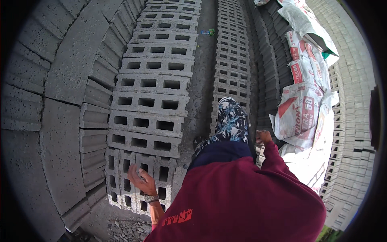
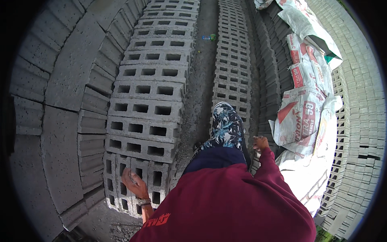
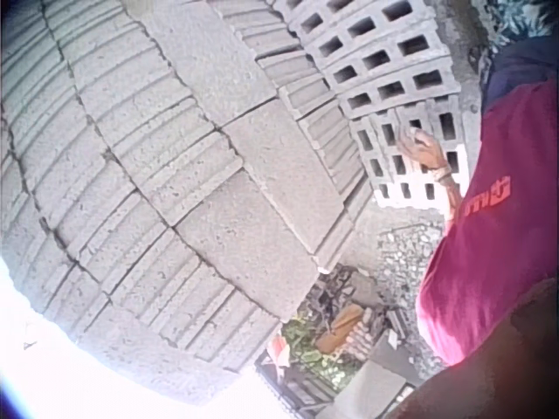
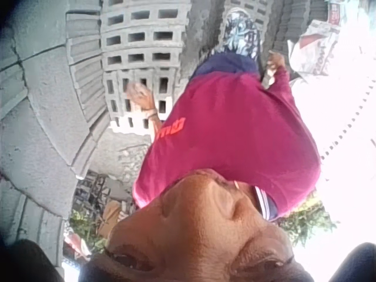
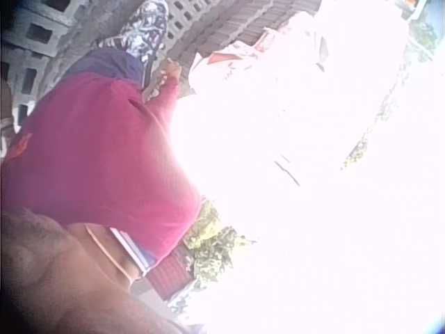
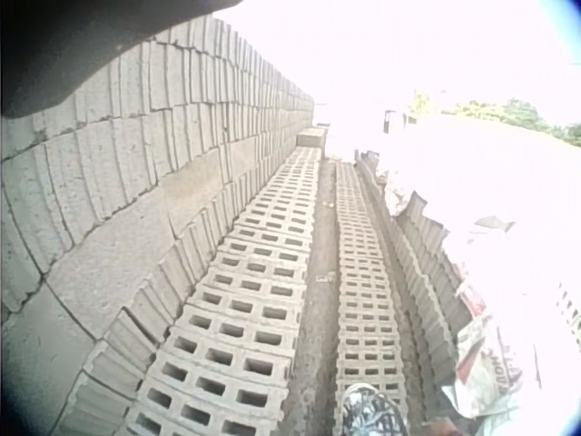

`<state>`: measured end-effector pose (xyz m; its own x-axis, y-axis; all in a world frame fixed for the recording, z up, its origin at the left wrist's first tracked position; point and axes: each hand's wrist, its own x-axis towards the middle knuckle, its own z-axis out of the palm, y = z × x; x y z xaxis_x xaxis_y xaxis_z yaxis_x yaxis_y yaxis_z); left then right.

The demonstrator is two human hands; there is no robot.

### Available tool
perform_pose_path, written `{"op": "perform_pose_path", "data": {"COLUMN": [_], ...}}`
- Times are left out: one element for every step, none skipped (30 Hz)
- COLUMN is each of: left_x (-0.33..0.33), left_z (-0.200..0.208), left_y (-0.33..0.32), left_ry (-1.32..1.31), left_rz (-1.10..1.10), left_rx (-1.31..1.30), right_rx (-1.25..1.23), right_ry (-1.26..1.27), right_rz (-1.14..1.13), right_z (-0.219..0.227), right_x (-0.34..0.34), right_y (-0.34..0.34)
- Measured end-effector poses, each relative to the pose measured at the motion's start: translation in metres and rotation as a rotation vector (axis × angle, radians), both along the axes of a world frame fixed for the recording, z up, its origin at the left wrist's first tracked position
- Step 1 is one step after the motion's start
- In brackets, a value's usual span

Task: The person uses block tongs to lift concrete blocks from a pile and carries them to a different stack. They place the blocks one at a time on top of an existing row.

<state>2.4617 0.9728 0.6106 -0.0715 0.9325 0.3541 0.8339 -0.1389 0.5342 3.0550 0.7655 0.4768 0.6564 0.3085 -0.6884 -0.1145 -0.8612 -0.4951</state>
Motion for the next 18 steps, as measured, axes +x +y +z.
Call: {"op": "perform_pose_path", "data": {"left_x": [0.025, 0.059, 0.089, 0.128, 0.163, 0.194, 0.222, 0.251, 0.272, 0.287, 0.303, 0.317, 0.330, 0.342, 0.348, 0.341, 0.362, 0.373], "left_z": [-0.007, -0.010, -0.010, -0.016, -0.014, -0.017, -0.020, -0.025, -0.028, -0.031, -0.037, -0.042, -0.046, -0.054, -0.058, -0.054, -0.048, -0.041], "left_y": [0.029, 0.059, 0.090, 0.115, 0.140, 0.163, 0.184, 0.202, 0.220, 0.235, 0.248, 0.258, 0.266, 0.264, 0.260, 0.258, 0.255, 0.261], "left_ry": [0.000, -0.057, -0.085, -0.098, -0.069, -0.030, 0.011, 0.030, 0.062, 0.109, 0.138, 0.169, 0.203, 0.282, 0.366, 0.452, 0.455, 0.468], "left_rz": [-0.039, -0.055, -0.125, -0.141, -0.169, -0.207, -0.242, -0.276, -0.304, -0.302, -0.287, -0.275, -0.261, -0.264, -0.258, -0.245, -0.269, -0.281], "left_rx": [0.032, 0.079, 0.075, 0.075, -0.005, -0.039, -0.072, -0.099, -0.125, -0.156, -0.196, -0.243, -0.288, -0.272, -0.252, -0.313, -0.369, -0.513], "right_rx": [0.008, 0.017, 0.028, 0.032, 0.043, 0.081, 0.101, 0.118, 0.141, 0.173, 0.200, 0.220, 0.240, 0.245, 0.254, 0.185, 0.111, -0.007], "right_ry": [-0.014, -0.034, -0.039, -0.052, -0.061, -0.070, -0.067, -0.069, -0.059, -0.048, -0.065, -0.081, -0.094, -0.083, -0.066, -0.036, -0.055, -0.097], "right_rz": [0.035, 0.072, 0.091, 0.106, 0.127, 0.117, 0.118, 0.111, 0.110, 0.071, 0.080, 0.087, 0.095, 0.103, 0.117, 0.103, 0.100, 0.312], "right_z": [0.001, 0.005, 0.008, 0.011, 0.015, 0.017, 0.021, 0.020, 0.018, 0.015, 0.008, -0.001, -0.010, -0.021, -0.029, -0.037, -0.041, -0.042], "right_x": [0.008, 0.017, 0.026, 0.038, 0.048, 0.059, 0.071, 0.086, 0.095, 0.105, 0.122, 0.142, 0.161, 0.188, 0.209, 0.201, 0.233, 0.246], "right_y": [0.016, 0.032, 0.048, 0.061, 0.077, 0.097, 0.115, 0.127, 0.142, 0.158, 0.169, 0.173, 0.177, 0.169, 0.164, 0.169, 0.140, 0.123]}}
